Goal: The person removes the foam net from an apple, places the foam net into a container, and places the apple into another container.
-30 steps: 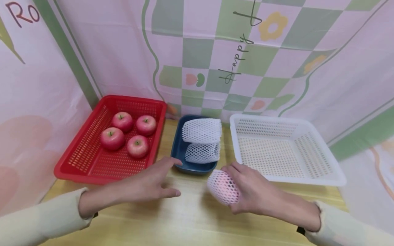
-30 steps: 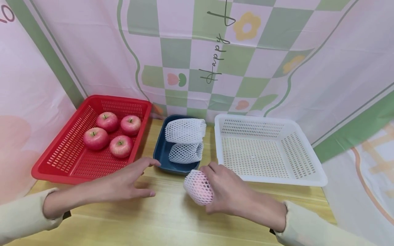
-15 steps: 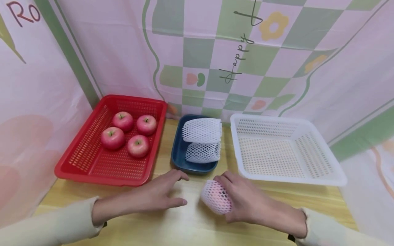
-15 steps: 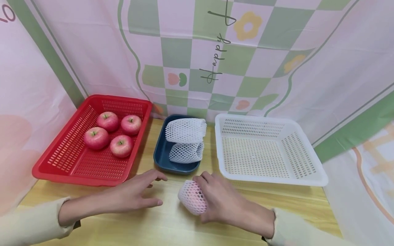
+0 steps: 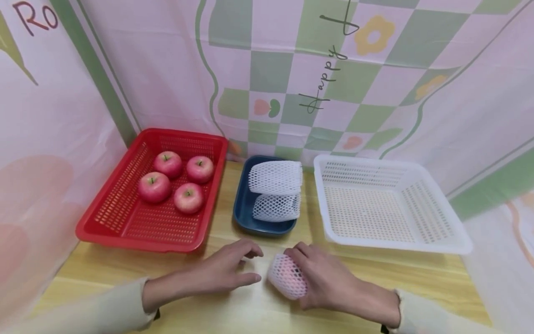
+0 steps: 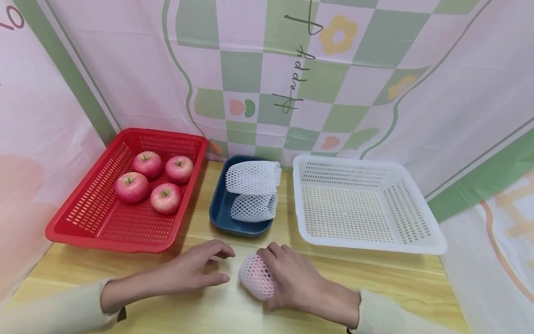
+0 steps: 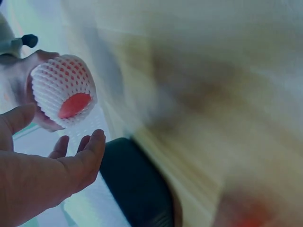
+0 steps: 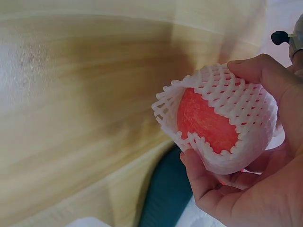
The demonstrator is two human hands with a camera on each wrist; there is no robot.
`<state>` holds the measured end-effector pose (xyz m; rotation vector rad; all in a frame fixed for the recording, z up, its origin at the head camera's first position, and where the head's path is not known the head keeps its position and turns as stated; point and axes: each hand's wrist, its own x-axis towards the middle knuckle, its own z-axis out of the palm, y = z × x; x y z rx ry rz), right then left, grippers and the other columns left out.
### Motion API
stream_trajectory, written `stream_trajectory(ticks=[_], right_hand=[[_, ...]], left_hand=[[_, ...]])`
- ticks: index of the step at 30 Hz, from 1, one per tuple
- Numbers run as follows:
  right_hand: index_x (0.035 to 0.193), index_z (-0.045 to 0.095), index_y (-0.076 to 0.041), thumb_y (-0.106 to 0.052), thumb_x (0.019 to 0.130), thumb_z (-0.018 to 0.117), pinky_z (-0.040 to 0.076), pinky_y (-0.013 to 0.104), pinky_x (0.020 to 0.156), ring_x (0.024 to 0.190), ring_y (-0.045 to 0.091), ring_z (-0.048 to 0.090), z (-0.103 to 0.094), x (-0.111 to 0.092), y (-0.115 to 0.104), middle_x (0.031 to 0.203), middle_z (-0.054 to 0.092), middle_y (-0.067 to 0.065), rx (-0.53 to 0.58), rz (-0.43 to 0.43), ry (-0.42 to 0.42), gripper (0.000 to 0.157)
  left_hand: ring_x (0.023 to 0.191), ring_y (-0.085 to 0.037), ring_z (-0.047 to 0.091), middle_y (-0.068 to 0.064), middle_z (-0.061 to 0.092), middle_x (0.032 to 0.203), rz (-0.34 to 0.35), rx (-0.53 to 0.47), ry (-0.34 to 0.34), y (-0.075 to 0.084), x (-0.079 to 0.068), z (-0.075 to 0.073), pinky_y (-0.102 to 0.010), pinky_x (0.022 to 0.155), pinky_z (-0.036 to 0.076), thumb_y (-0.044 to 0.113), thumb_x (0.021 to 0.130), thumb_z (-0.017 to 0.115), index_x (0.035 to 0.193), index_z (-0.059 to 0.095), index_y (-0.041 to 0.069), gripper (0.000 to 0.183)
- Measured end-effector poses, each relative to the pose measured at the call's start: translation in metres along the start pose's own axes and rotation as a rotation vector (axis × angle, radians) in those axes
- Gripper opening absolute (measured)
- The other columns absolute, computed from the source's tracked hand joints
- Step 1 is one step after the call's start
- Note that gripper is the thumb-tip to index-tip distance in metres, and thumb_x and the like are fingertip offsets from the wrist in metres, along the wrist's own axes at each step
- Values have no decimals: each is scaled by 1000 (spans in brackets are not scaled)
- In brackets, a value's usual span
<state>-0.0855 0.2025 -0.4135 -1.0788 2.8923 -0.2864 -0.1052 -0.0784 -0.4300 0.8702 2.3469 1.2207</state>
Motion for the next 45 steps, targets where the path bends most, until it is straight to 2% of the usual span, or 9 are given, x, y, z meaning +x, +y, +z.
stream_trajectory(ticks=[5, 9, 12, 15, 18, 21, 29, 36, 45], right_hand=[[130, 64, -6, -33, 47, 98, 61, 36, 77, 96, 19, 64, 8, -1, -2, 115, 65, 3, 19, 7, 18, 94], [130, 63, -6, -32, 47, 98, 61, 37, 77, 96, 19, 64, 11, -1, -2, 116, 66, 3, 38, 12, 30, 93], [129, 64, -6, -31, 47, 97, 61, 37, 78, 96, 19, 64, 13, -1, -2, 116, 66, 3, 42, 12, 37, 93], [129, 64, -6, -32, 47, 97, 61, 37, 78, 95, 18, 64, 16, 0, -2, 115, 66, 3, 40, 5, 50, 92], [129, 65, -6, -33, 47, 97, 61, 36, 78, 95, 17, 64, 19, 0, -1, 115, 66, 2, 42, -8, 67, 92], [128, 65, -7, -33, 48, 98, 60, 35, 79, 94, 16, 64, 20, 0, -1, 114, 66, 1, 48, -14, 75, 91], [130, 64, -8, -35, 49, 99, 60, 34, 80, 95, 15, 63, 22, 1, -3, 115, 66, 0, 65, -6, 63, 92], [131, 64, -8, -34, 49, 99, 60, 34, 81, 97, 14, 63, 22, 1, -3, 116, 66, 0, 77, -13, 75, 93], [140, 58, 0, -27, 51, 100, 61, 36, 87, 100, 14, 64, 22, 1, -5, 118, 67, 2, 133, -22, 96, 102]], left_hand=[[118, -32, 69, -8, 68, 124, 1, -104, -7, -8, 4, 10, -34, 98, 59, 23, 98, 77, 123, 67, 5, 32], [112, -26, 71, -14, 70, 121, 2, -195, 1, -12, 8, 17, -22, 93, 59, 13, 101, 72, 119, 68, -1, 23], [110, -22, 72, -14, 72, 120, 3, -240, 22, -16, 12, 23, -18, 91, 57, 7, 102, 69, 116, 69, -1, 16], [108, -20, 72, -10, 74, 117, 6, -249, 51, -19, 15, 29, -19, 90, 58, 4, 102, 67, 114, 72, 3, 12], [101, -11, 71, -6, 76, 111, 16, -226, 82, -22, 18, 34, -21, 89, 58, 2, 101, 68, 112, 75, 5, 13], [97, -7, 70, -5, 78, 109, 29, -202, 109, -25, 20, 37, -23, 89, 59, 1, 99, 70, 111, 77, 7, 16], [99, -12, 74, -11, 78, 118, 30, -237, 117, -26, 25, 43, -23, 89, 59, -4, 95, 72, 116, 77, 5, 23], [108, -22, 75, -13, 74, 124, -47, -359, 77, -24, 26, 44, -20, 88, 59, -8, 85, 78, 125, 72, 2, 42], [119, -33, 71, -20, 67, 136, -57, -451, 54, -23, 26, 50, -28, 97, 59, -12, 81, 78, 133, 65, -1, 55]])
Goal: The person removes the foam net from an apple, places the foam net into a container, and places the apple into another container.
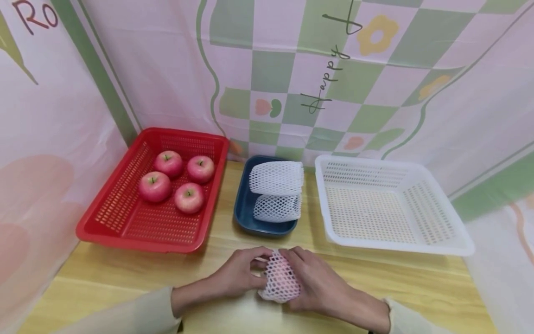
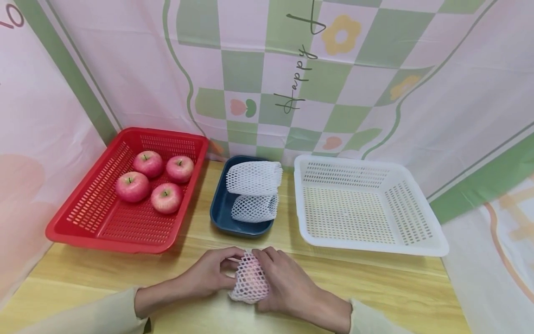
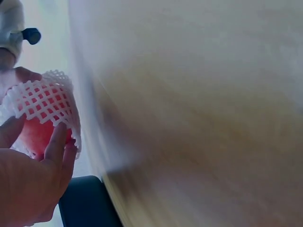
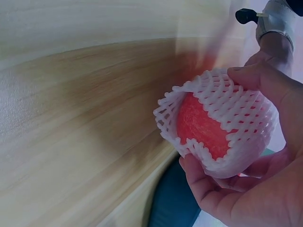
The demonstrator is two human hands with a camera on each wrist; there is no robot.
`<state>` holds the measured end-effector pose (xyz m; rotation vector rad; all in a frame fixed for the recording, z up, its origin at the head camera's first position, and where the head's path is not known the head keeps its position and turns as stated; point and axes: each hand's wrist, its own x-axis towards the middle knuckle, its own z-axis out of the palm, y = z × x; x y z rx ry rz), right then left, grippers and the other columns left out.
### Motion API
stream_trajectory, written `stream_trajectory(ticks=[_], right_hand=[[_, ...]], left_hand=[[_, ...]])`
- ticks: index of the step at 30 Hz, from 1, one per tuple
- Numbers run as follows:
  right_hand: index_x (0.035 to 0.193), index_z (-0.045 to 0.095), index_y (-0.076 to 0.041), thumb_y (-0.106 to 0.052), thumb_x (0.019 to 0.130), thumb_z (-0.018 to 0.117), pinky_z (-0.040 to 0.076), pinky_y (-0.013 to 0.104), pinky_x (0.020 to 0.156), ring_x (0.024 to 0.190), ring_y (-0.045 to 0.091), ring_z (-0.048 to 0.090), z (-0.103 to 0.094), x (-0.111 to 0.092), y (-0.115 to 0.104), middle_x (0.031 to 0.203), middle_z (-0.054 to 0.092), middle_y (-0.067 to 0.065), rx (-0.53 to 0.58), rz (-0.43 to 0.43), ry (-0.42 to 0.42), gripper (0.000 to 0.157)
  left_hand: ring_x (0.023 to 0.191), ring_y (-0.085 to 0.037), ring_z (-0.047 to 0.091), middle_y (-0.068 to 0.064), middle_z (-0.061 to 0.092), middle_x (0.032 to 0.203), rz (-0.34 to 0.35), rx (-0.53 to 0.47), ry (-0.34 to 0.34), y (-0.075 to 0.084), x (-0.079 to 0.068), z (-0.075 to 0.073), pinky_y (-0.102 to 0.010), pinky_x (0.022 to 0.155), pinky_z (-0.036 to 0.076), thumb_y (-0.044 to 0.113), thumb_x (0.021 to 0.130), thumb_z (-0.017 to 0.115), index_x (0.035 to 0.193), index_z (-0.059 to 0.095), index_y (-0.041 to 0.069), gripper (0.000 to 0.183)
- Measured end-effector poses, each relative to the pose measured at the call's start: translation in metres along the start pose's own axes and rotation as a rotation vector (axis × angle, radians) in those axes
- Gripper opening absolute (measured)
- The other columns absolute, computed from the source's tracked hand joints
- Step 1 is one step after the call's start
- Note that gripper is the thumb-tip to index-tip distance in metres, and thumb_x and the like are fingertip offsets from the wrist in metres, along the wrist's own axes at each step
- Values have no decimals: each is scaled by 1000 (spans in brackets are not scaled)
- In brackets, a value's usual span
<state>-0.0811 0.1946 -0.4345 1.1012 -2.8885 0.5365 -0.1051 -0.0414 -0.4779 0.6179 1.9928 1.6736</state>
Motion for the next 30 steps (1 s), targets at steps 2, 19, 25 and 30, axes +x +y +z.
stream_trajectory(ticks=[2, 19, 25, 30], right_hand=[[142, 57, 3, -27, 51, 100, 61, 38, 89, 102, 16, 65, 0, 0, -1, 120, 68, 4, 11, 8, 0, 104], [147, 51, 9, -53, 73, 95, 63, 41, 89, 106, 24, 71, 6, 0, -12, 125, 70, 13, 92, 33, 86, 106], [147, 50, 10, -48, 74, 96, 63, 41, 90, 107, 26, 72, 5, 1, -12, 126, 70, 15, 93, 8, 85, 105], [147, 49, 13, -37, 70, 99, 63, 41, 91, 109, 29, 72, 0, 2, -11, 130, 69, 20, 101, -17, 71, 104]], left_hand=[[121, -33, 70, -21, 66, 138, 0, -12, -10, -1, 0, 1, -28, 98, 58, -12, 80, 79, 136, 63, -1, 58], [102, -7, 59, 0, 68, 125, 38, 200, 31, 0, -3, 11, -24, 88, 51, -8, 71, 80, 145, 57, 13, 80], [101, -8, 59, 0, 68, 123, 41, 184, 36, 1, -5, 9, -24, 87, 50, -7, 71, 79, 145, 57, 13, 80], [106, -9, 59, 2, 68, 127, 42, 159, 41, 2, -8, 8, -24, 92, 48, -6, 71, 78, 145, 57, 17, 80]])
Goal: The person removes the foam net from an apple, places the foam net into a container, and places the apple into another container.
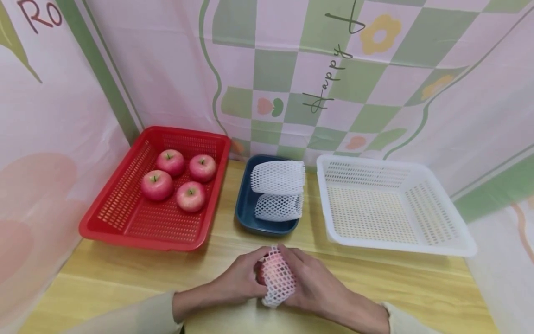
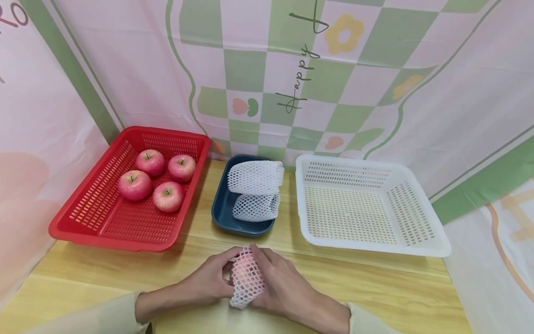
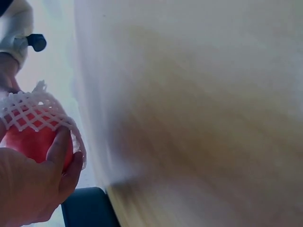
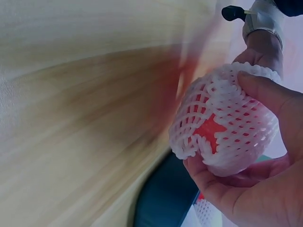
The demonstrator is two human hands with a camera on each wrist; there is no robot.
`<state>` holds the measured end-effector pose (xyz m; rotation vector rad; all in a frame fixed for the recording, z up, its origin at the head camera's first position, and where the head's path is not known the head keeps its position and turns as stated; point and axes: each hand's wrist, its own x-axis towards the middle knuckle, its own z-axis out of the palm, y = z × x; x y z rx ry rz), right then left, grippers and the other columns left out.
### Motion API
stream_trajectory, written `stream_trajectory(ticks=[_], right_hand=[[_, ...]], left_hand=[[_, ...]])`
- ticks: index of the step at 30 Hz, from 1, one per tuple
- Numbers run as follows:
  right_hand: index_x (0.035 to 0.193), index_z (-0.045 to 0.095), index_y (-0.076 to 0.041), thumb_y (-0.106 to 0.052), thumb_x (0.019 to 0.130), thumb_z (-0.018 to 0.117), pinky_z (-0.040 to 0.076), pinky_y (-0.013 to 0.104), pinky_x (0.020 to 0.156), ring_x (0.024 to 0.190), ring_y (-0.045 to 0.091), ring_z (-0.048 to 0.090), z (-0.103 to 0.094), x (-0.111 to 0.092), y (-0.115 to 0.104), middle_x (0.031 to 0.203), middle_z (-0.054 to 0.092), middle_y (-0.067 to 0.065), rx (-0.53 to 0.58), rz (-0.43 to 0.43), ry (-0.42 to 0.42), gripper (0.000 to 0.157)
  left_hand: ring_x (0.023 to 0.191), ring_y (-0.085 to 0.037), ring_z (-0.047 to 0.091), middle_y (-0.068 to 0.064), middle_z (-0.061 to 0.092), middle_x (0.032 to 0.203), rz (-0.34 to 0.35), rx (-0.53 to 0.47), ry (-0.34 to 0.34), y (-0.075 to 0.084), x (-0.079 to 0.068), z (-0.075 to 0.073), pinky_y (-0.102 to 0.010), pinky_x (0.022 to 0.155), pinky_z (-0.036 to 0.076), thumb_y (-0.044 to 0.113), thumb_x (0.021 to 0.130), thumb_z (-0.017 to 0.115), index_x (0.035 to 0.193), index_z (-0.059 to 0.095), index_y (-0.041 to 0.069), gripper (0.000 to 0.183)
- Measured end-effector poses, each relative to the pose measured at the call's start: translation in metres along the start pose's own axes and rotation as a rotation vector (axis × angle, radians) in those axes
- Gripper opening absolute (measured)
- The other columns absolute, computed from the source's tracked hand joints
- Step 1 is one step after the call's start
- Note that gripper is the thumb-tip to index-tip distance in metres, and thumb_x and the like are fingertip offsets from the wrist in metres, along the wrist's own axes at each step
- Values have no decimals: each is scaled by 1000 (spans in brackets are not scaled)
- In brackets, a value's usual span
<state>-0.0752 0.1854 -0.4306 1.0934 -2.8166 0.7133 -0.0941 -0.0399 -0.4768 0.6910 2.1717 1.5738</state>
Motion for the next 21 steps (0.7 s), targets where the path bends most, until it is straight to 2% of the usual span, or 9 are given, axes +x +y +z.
stream_trajectory(ticks=[7, 12, 16, 21], right_hand=[[147, 51, 12, -30, 73, 98, 61, 45, 95, 115, 33, 72, -7, 1, 0, 131, 70, 23, 32, 1, -10, 97], [145, 58, 5, -26, 77, 96, 62, 41, 94, 113, 26, 74, -10, 0, 2, 129, 74, 14, 25, -37, 40, 84], [143, 63, -2, -22, 80, 93, 62, 37, 91, 110, 23, 75, -15, -1, 5, 127, 76, 8, 43, -77, 81, 72], [129, 75, -7, -11, 81, 90, 61, 25, 87, 100, 18, 78, -21, -2, 10, 117, 79, 4, 95, -136, 151, 50]], left_hand=[[112, -10, 59, -1, 67, 131, 22, -56, 35, 0, -5, -2, -24, 97, 48, -7, 70, 74, 147, 57, 15, 82], [116, -13, 60, -2, 66, 132, 26, -47, 80, 1, -7, -4, -26, 103, 47, -3, 67, 77, 145, 59, 13, 82], [118, -14, 60, 0, 65, 134, 0, -53, 99, 3, -8, -6, -26, 106, 46, 2, 68, 81, 146, 59, 15, 82], [115, -14, 61, -1, 66, 133, -26, -79, 91, 6, -11, -12, -24, 103, 47, 5, 70, 82, 146, 58, 18, 80]])
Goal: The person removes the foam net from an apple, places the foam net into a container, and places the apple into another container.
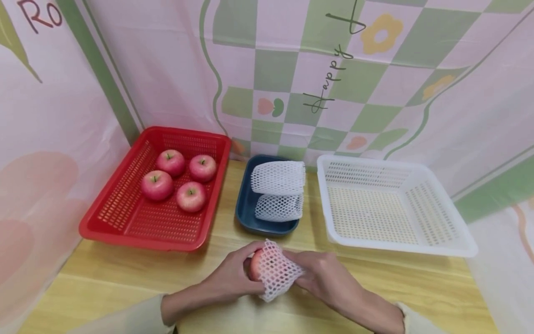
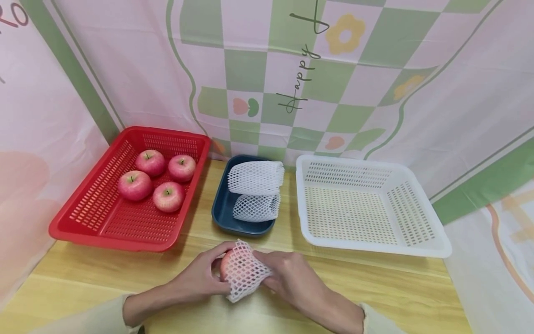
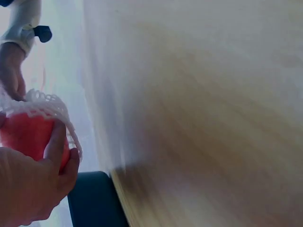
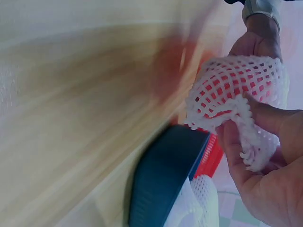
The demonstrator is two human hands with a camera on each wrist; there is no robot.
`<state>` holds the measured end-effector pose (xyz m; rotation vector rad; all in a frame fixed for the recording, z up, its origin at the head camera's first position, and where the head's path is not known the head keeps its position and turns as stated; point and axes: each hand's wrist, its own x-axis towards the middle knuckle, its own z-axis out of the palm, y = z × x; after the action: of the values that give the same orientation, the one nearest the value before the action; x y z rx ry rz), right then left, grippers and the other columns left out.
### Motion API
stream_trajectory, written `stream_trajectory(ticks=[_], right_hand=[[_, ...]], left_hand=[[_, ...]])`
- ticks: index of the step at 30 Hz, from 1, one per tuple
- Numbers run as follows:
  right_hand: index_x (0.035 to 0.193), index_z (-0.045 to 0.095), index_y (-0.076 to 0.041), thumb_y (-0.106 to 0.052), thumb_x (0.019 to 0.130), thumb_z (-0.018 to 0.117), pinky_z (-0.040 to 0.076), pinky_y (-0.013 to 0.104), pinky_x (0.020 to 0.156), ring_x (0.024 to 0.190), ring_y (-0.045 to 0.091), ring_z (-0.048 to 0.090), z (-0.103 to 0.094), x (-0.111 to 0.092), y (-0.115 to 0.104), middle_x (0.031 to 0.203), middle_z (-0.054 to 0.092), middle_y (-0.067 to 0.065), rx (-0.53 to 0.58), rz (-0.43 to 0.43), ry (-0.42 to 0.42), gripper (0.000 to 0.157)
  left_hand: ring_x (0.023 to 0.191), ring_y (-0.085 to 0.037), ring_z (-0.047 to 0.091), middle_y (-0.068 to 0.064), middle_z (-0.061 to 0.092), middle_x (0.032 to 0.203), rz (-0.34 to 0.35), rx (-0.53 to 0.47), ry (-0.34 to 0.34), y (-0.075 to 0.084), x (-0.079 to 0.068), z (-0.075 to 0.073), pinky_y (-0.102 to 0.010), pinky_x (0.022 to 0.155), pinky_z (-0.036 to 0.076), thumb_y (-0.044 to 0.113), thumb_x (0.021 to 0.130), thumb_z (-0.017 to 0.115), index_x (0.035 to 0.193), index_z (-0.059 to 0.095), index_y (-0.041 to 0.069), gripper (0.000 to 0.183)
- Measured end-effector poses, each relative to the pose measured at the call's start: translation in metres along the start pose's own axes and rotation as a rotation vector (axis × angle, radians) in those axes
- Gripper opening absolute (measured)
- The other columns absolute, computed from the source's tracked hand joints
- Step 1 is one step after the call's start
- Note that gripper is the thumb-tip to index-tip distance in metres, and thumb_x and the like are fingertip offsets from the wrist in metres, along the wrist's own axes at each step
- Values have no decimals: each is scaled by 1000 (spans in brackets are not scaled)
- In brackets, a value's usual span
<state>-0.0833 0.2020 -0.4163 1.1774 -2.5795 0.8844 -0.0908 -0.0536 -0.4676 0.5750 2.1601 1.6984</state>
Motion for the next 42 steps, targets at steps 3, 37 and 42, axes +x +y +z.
stream_trajectory(ticks=[3, 37, 42], right_hand=[[114, 81, -10, -5, 78, 90, 60, 18, 82, 90, 13, 78, -4, 1, 2, 104, 81, 0, 24, -18, 25, 37], [93, 82, -11, 7, 71, 90, 61, 21, 68, 79, 9, 76, -74, 48, -13, 90, 79, -5, -174, -155, 44, 30], [94, 82, -12, 8, 69, 92, 62, 24, 66, 78, 12, 76, -77, 57, -15, 90, 79, -4, -205, -146, 15, 33]], left_hand=[[117, -15, 61, -2, 66, 135, -8, 4, 0, 2, -3, -3, -23, 103, 47, 10, 71, 85, 146, 59, 19, 80], [105, -9, 65, 15, 71, 118, -31, 242, -28, 36, -17, -44, -27, 89, 55, 42, 76, 94, 138, 66, 29, 69], [105, -8, 65, 13, 72, 119, -26, 345, -40, 40, -16, -43, -28, 89, 54, 42, 72, 95, 136, 68, 26, 72]])
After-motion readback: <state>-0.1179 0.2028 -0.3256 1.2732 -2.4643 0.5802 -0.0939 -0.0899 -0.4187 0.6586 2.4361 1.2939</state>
